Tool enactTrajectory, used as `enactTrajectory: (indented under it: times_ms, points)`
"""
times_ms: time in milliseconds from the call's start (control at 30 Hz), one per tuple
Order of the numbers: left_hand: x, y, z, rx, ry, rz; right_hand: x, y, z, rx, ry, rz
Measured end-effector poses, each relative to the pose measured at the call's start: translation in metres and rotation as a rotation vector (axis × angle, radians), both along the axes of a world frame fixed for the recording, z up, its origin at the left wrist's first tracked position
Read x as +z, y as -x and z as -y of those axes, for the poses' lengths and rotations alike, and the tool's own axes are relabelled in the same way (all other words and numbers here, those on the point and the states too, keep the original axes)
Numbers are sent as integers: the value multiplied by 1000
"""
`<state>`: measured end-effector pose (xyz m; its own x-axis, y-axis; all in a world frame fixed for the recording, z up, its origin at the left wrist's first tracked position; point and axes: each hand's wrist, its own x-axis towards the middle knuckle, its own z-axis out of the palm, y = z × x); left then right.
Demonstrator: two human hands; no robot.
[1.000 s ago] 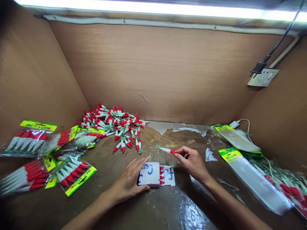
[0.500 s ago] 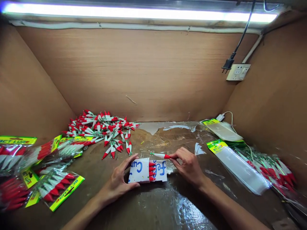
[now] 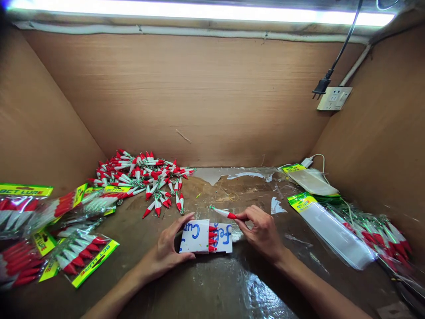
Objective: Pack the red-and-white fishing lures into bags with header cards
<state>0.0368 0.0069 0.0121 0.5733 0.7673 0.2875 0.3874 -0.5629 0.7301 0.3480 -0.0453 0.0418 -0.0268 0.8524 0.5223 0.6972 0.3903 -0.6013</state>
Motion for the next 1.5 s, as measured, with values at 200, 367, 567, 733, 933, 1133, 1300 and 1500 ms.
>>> enactTrajectory:
  times_ms: [200,367,567,733,933,1133,1300,1500]
  points:
    - [4,-7,10,53,-40,-29,0,45,21,12,122,-236]
    - [25,-30,41,65,502,348,-9,63,32,62,138,-275]
    - [17,-43,53,-42,867,689,-15,71,32,166,347,-423]
    - [13,-43,52,4,841,637,-17,75,31,211,509,-576]
    - [19,-44,52,32,653,551,-15,73,31,252,551,-583]
    - [16,-41,55,-2,568,379,-6,68,30,254,424,-419]
    - [17,-38,56,-1,496,263,-1,69,29,287,408,-367]
    - [20,-38,57,-26,476,213,0,69,29,303,409,-340]
